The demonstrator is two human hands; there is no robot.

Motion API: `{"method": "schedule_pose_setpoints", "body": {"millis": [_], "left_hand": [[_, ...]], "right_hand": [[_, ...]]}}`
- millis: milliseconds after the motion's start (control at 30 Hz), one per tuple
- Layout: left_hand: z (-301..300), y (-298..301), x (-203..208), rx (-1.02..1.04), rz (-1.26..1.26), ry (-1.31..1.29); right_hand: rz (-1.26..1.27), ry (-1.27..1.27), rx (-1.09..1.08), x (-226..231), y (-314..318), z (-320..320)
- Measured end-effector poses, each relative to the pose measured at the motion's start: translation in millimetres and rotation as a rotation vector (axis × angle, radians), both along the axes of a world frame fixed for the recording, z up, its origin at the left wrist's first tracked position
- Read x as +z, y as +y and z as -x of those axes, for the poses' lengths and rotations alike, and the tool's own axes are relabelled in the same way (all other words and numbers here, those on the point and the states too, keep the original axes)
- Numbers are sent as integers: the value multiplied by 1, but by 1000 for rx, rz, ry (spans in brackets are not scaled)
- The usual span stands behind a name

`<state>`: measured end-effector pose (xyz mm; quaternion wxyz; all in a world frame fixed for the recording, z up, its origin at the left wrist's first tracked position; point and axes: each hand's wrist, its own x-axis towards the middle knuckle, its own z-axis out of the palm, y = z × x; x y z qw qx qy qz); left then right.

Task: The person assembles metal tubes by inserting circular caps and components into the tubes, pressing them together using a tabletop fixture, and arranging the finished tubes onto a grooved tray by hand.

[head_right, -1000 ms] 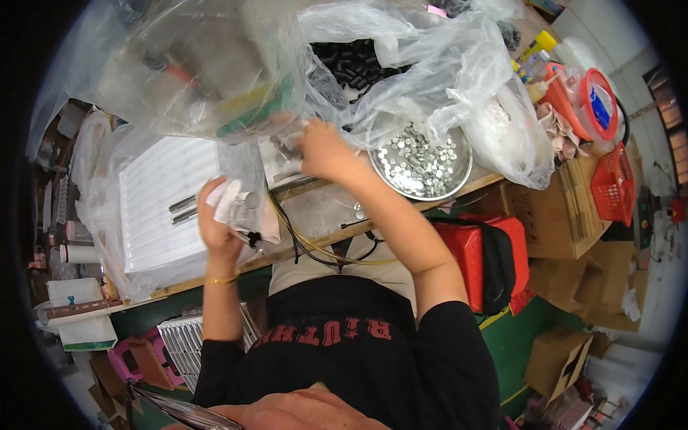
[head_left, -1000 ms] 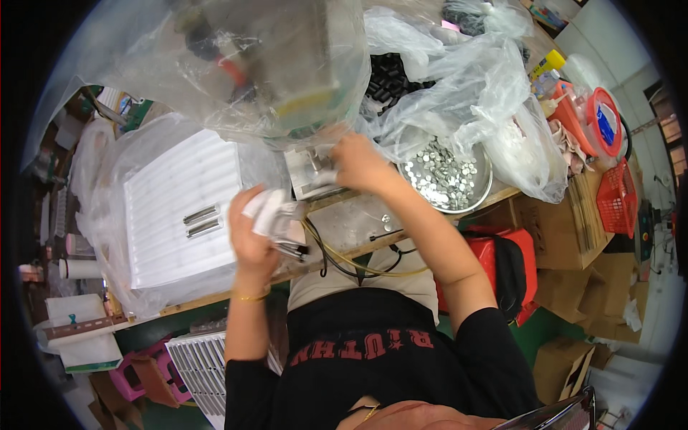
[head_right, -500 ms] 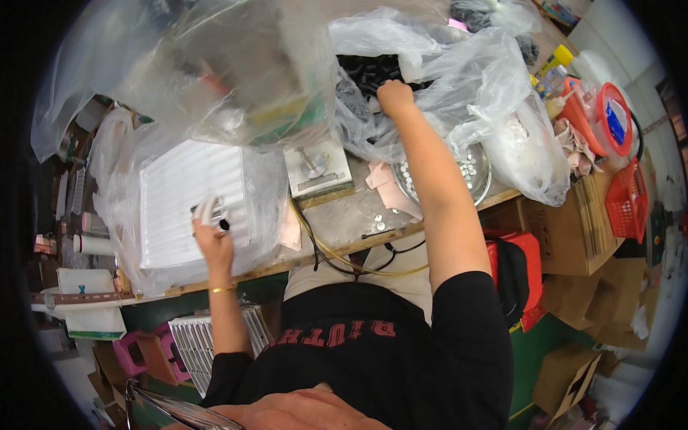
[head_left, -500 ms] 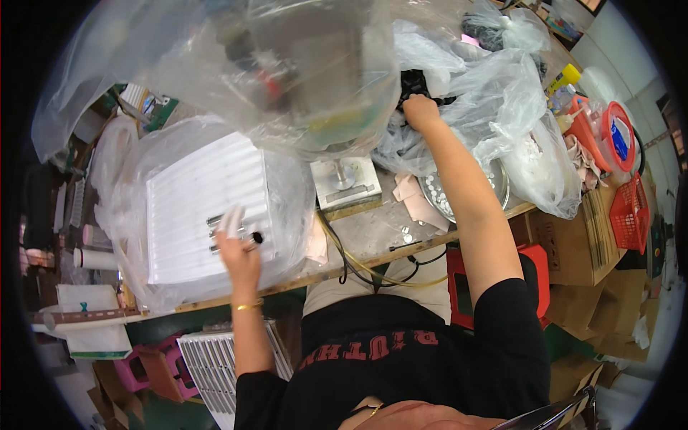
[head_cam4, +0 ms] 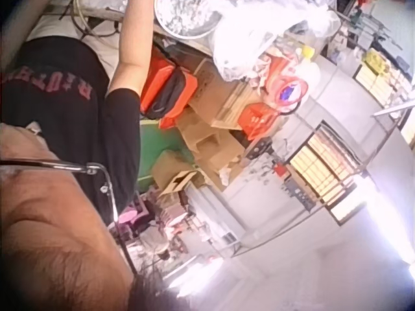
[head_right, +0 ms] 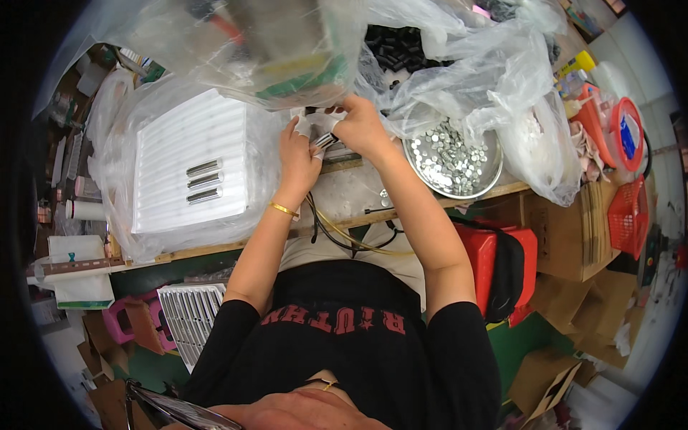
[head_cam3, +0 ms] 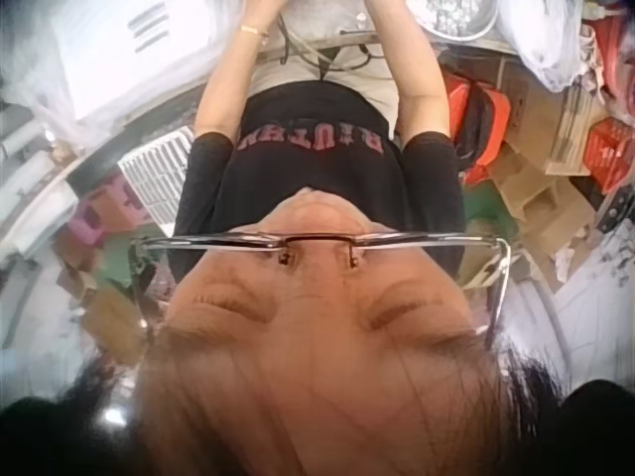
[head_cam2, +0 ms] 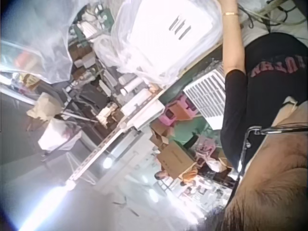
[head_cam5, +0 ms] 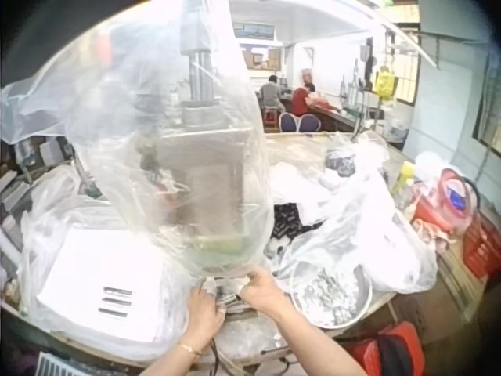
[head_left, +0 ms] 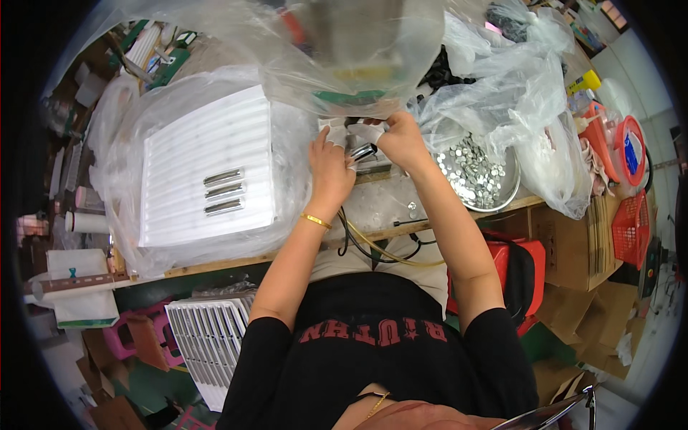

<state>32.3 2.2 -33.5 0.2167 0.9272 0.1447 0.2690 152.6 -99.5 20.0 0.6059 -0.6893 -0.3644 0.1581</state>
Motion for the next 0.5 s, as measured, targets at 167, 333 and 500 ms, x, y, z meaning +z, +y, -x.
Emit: {"method": "schedule_pose_setpoints", "body": {"millis": [167, 333, 500], "left_hand": [[5, 2, -10, 14, -104, -107], [5, 2, -3, -66, -67, -89], [15, 1, 4, -89, -48, -44]], "right_hand": [[88, -368, 49, 6, -2, 10], [127, -276, 16, 3, -25, 11], [376, -243, -307, -10, -114, -38]]}}
